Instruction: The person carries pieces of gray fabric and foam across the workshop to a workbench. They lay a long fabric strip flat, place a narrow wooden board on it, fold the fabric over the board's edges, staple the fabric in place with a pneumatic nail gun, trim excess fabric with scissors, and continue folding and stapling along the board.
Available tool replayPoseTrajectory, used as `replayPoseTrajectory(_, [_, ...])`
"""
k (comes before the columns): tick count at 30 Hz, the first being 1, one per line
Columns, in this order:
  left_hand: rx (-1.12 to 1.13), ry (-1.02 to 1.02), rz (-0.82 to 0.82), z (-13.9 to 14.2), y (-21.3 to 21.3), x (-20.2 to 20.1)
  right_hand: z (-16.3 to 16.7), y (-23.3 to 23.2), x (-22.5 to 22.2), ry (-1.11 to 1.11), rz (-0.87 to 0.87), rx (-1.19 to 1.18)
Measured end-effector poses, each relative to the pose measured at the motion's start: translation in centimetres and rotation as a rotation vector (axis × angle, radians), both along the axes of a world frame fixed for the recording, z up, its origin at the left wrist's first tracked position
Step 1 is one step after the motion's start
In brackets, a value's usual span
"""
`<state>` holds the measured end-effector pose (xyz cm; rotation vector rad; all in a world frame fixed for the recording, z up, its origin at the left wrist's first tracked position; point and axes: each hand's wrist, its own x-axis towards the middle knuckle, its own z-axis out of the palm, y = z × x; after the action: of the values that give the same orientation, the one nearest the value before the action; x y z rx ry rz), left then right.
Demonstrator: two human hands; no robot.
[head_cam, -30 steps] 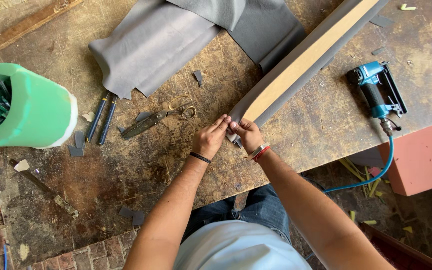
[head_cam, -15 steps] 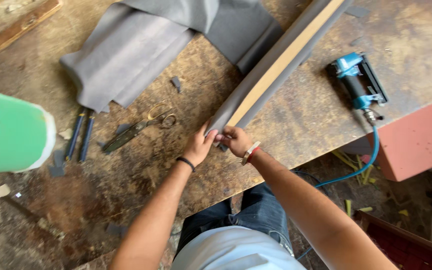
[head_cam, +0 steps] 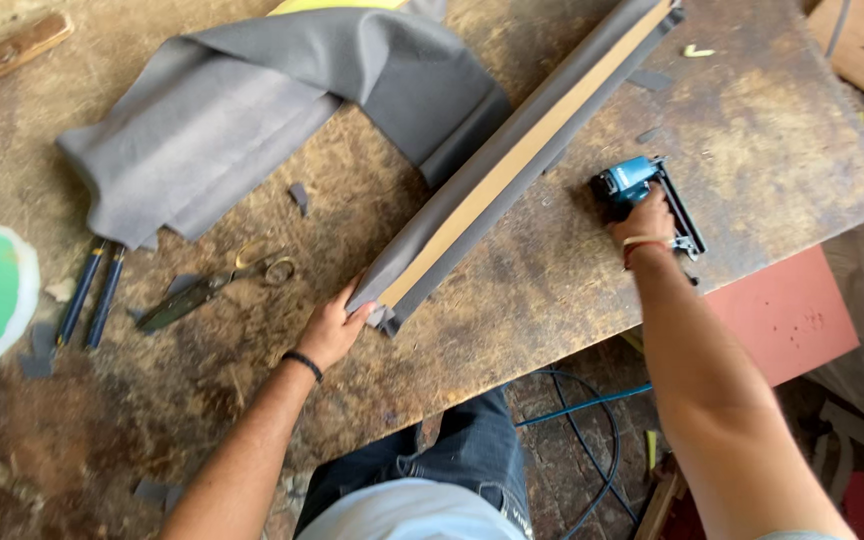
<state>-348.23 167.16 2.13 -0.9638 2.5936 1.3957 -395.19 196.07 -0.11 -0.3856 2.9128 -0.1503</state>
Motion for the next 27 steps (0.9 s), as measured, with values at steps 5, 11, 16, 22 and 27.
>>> replayPoseTrajectory(5, [-0.024,-0.062,0.005,-0.8,-0.1,0.3,4.3,-2.2,8.2,-0.304,-0.034,-0.162])
replayPoseTrajectory(11, [0.031,-0.035,-0.016,-0.5,-0.9,0.2,11.4,-5.0,27.4,-0.572,0.23,-0.483])
replayPoseTrajectory(16, [-0.027,-0.077,-0.076,-0.6,-1.1,-0.1,12.3,-9.7,32.9,-0.492,0.286,-0.305])
replayPoseTrajectory(22, [-0.006,0.015,-0.137,-1.0,-1.2,-0.2,11.7,-11.0,33.8,-0.575,0.214,-0.345])
replayPoseTrajectory(27, [0.025,-0.007,-0.15,-1.3,-1.6,-0.2,11.6,-11.1,34.1,-0.534,0.31,-0.317])
